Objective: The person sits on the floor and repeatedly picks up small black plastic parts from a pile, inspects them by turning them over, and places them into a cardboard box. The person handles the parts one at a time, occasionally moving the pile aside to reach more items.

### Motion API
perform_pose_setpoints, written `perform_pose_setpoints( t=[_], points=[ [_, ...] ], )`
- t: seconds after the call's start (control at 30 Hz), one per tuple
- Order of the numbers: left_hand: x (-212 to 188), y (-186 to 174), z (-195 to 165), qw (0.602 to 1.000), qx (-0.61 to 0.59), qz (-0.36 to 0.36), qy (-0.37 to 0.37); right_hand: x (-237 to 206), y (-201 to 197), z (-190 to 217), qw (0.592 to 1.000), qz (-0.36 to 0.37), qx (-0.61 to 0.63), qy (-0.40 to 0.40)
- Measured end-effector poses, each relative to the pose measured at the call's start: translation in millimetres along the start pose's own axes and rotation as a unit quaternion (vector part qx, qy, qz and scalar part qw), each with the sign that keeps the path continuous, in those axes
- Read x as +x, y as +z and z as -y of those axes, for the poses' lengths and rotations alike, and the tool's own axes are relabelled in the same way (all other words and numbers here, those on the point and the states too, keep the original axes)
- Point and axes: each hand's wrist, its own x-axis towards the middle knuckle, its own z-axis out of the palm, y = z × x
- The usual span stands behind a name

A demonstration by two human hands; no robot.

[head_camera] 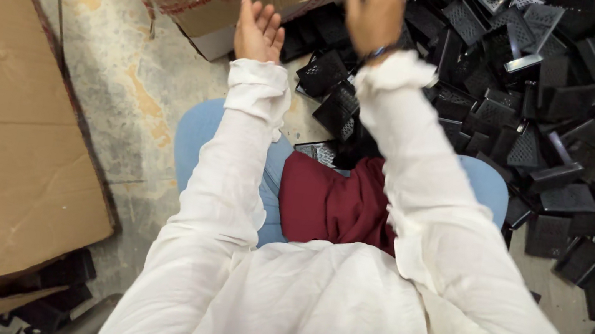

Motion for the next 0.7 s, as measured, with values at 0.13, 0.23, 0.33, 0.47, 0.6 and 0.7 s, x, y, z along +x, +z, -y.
perform_pose_setpoints(
  t=[0.13,0.23,0.33,0.47,0.6,0.7],
  points=[
    [-0.3,16.9,17.1,0.999,0.033,0.008,-0.028,-61.0,23.6,10.1,0.957,0.206,-0.067,0.193],
    [2.6,20.8,23.0,0.993,0.096,0.021,-0.072,-83.7,30.5,6.5,0.966,0.184,-0.095,0.154],
    [2.4,18.0,27.3,0.980,0.177,0.036,-0.083,-87.2,27.4,-4.0,0.971,0.160,-0.038,0.175],
    [-3.6,16.9,43.3,0.934,0.329,0.010,-0.142,-100.9,7.3,-20.5,0.965,0.083,0.109,0.222],
    [-12.7,17.4,63.7,0.942,0.235,0.113,-0.210,-125.9,-32.0,-23.3,0.988,0.065,0.126,0.060],
    [-19.7,13.5,73.4,0.913,0.332,0.237,-0.022,-139.5,-44.7,-15.7,0.986,0.072,0.149,-0.008]
  ],
)
